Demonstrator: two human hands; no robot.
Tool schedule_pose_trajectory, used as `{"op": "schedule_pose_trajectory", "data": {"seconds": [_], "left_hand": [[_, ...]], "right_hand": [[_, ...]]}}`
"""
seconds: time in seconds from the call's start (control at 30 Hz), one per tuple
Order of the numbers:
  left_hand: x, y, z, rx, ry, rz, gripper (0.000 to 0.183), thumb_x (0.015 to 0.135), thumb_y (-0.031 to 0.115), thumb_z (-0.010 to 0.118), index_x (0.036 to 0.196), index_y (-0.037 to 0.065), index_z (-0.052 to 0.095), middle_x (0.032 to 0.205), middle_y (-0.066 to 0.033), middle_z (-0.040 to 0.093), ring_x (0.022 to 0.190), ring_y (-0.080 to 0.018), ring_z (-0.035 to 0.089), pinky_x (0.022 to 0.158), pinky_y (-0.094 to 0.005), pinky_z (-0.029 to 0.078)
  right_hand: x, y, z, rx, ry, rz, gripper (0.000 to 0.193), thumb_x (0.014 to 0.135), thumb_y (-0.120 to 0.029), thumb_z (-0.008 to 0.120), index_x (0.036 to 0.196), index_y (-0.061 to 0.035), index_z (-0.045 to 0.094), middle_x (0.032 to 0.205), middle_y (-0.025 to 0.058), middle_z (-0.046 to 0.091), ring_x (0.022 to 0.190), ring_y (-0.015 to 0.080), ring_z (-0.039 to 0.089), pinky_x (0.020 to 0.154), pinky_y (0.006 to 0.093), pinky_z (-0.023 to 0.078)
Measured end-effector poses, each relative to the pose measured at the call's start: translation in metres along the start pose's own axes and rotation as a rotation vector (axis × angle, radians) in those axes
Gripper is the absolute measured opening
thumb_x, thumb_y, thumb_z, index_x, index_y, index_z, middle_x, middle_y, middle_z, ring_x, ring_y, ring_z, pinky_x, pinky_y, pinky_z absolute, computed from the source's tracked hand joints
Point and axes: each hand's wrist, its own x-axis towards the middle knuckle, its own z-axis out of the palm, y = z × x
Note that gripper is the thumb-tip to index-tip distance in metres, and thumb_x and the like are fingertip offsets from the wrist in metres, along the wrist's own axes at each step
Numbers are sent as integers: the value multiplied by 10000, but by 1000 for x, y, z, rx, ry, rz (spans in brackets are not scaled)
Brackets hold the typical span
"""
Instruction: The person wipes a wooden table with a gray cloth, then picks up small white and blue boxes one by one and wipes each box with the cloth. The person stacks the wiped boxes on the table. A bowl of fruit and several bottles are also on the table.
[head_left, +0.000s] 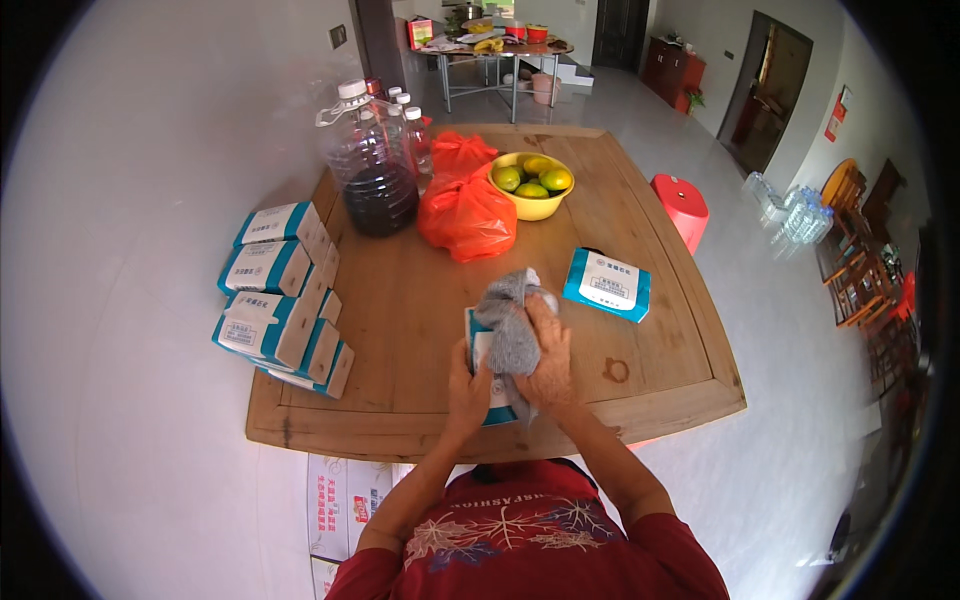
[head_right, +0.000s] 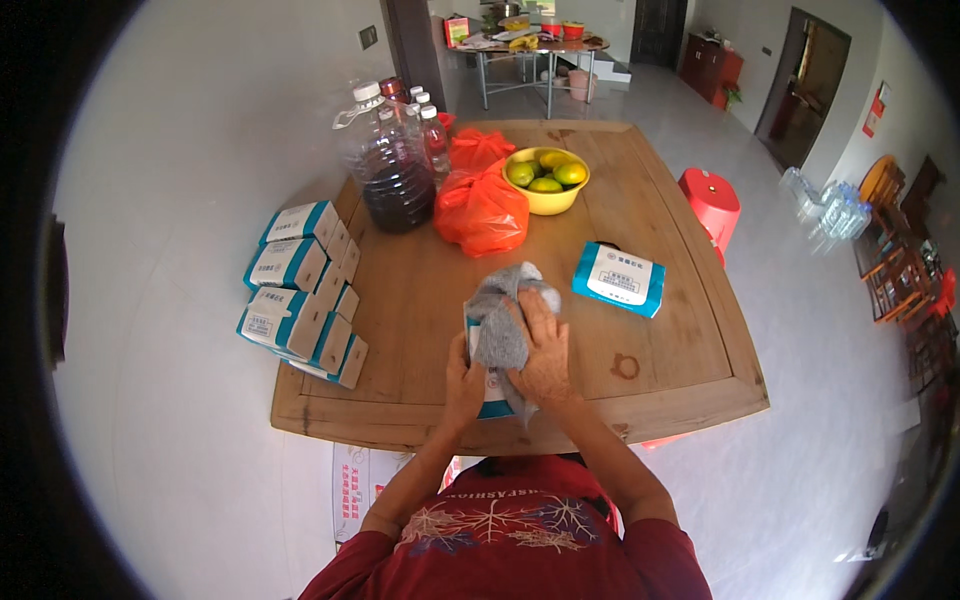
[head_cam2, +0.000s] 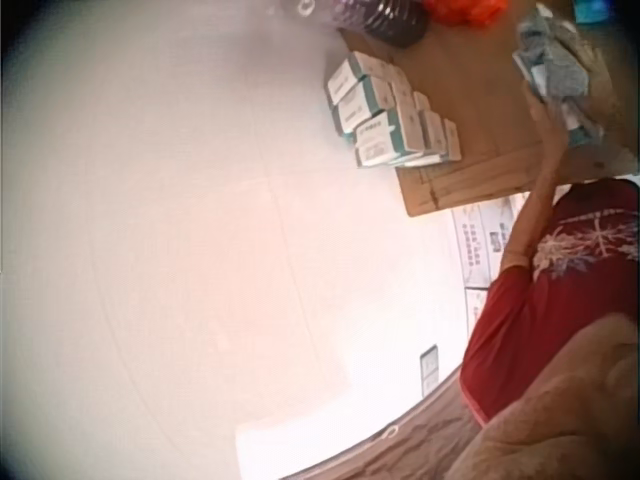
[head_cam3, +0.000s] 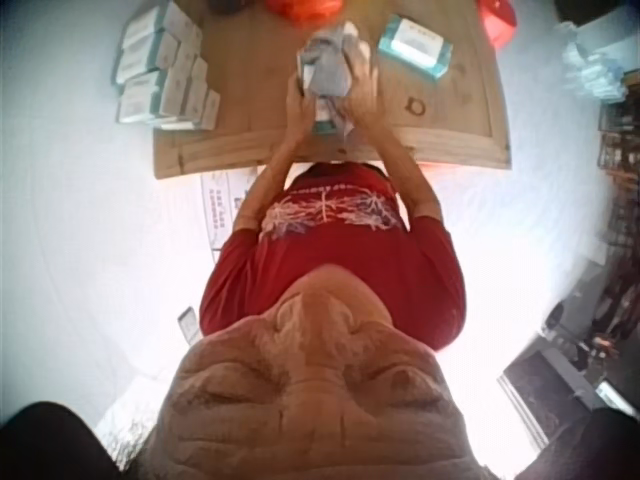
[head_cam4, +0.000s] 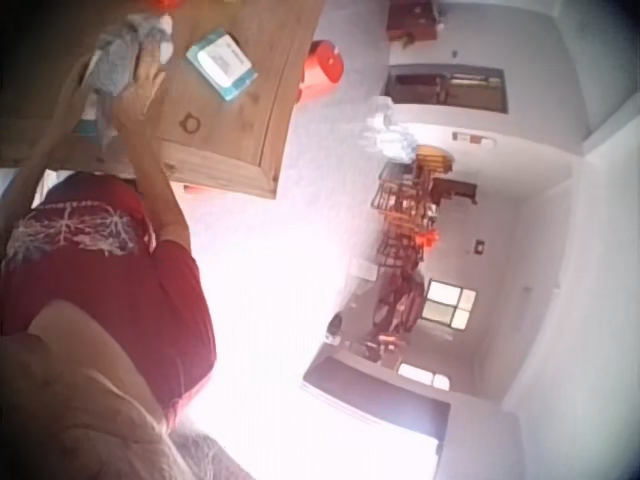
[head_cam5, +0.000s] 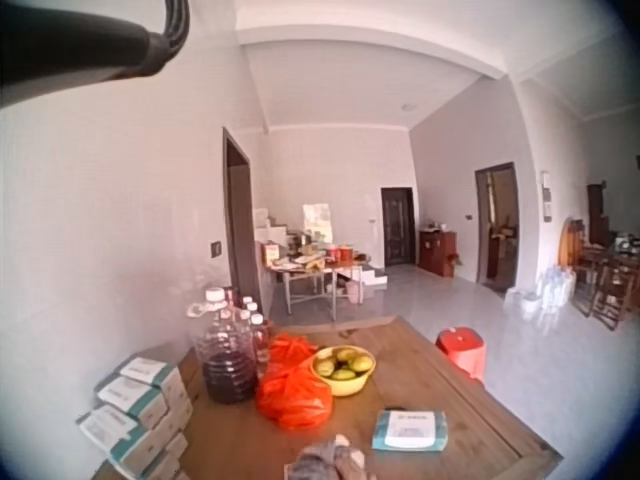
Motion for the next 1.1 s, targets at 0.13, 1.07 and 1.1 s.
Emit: {"op": "schedule_pose_trajectory", "data": {"seconds": [0.13, 1.07, 1.1], "left_hand": [[7, -42, -20, -254, 70, -145, 396, 965, 335, 475, 1141, -19, 462, 982, -66, 556, 866, -115, 528, 751, -275, 469], [19, -26, -5, -114, 71, -216, 485, 960, 237, 504, 1349, -24, 378, 1159, -112, 553, 987, -127, 532, 836, -247, 451], [20, -24, -6, -103, 70, -224, 484, 963, 239, 496, 1354, -19, 375, 1149, -108, 557, 989, -124, 530, 841, -246, 448]], "right_hand": [[-42, -4, 15, 438, -204, 105, 793, 657, -285, 715, 1362, -86, 411, 1444, 146, 309, 1341, 310, 283, 1021, 469, 284], [-8, 45, -15, 241, -45, 553, 547, 743, -345, 664, 1199, -74, 532, 909, 183, 651, 793, 372, 642, 653, 441, 508], [-5, 22, -31, 300, -113, 503, 548, 743, -349, 660, 1208, -89, 534, 943, 176, 640, 833, 358, 635, 678, 452, 496]]}}
